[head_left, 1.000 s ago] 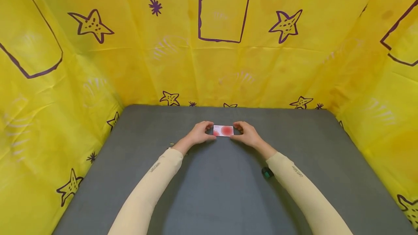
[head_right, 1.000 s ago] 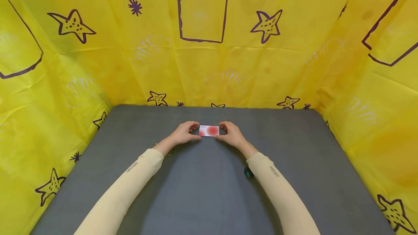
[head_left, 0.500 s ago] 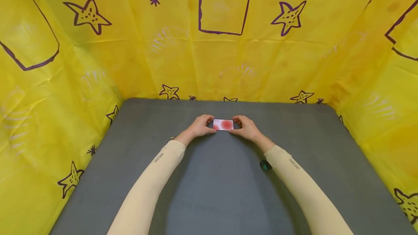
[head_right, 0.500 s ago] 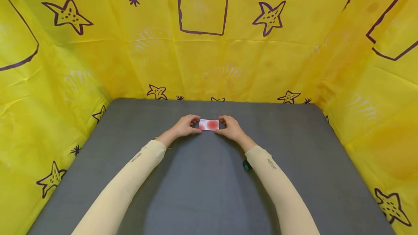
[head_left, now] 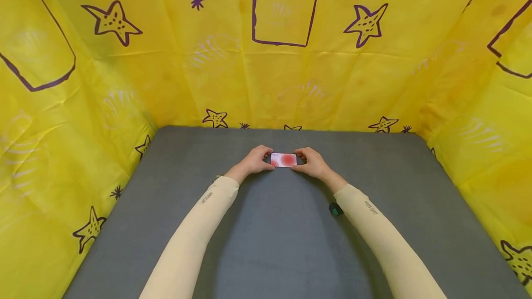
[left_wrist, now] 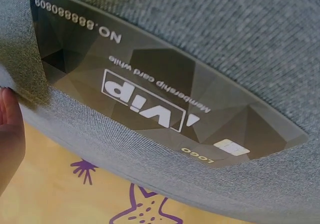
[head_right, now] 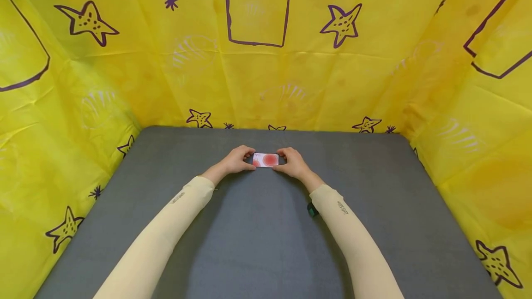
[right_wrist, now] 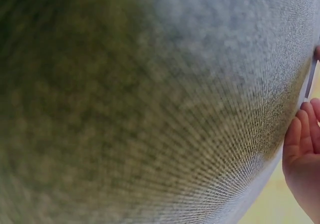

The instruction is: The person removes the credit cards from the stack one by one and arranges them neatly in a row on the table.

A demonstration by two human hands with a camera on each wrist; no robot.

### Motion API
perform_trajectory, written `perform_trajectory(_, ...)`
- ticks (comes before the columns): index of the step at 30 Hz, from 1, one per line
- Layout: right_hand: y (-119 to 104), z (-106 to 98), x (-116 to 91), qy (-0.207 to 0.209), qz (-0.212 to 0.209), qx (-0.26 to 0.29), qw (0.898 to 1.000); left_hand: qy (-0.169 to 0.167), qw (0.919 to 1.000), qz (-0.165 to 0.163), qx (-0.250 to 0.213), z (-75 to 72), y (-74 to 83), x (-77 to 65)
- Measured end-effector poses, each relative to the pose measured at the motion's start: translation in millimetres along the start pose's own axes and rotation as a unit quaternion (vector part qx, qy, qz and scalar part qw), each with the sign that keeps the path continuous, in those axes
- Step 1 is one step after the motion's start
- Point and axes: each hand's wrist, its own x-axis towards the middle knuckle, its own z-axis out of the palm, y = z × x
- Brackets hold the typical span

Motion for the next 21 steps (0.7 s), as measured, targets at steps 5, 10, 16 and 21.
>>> perform_trajectory(5, -1.5, -0.4, -0.7, 0.000, -0.012, -0.010, 1.000, -0.008, 0.9999, -0.005, 0.006, -2.7, 3.5, -1.4)
perform_trajectory(10, -1.4, 1.3, -2.7, -0.007, -0.015, -0.016, 1.000, -0.015, 0.9998, -0.013, -0.002, -1.8, 2.5, -2.8)
perform_trajectory(16, -0.9, 1.0, -1.6, -0.012, -0.005, -0.013, 1.000, -0.021, 0.9996, -0.017, -0.006, -2.8, 1.5, -0.8)
perform_trajectory(21, -1.0, -0.7, -0.2, -0.015, -0.001, -0.014, 1.000, -0.027, 0.9994, -0.022, -0.003, -5.1, 1.9, 0.7)
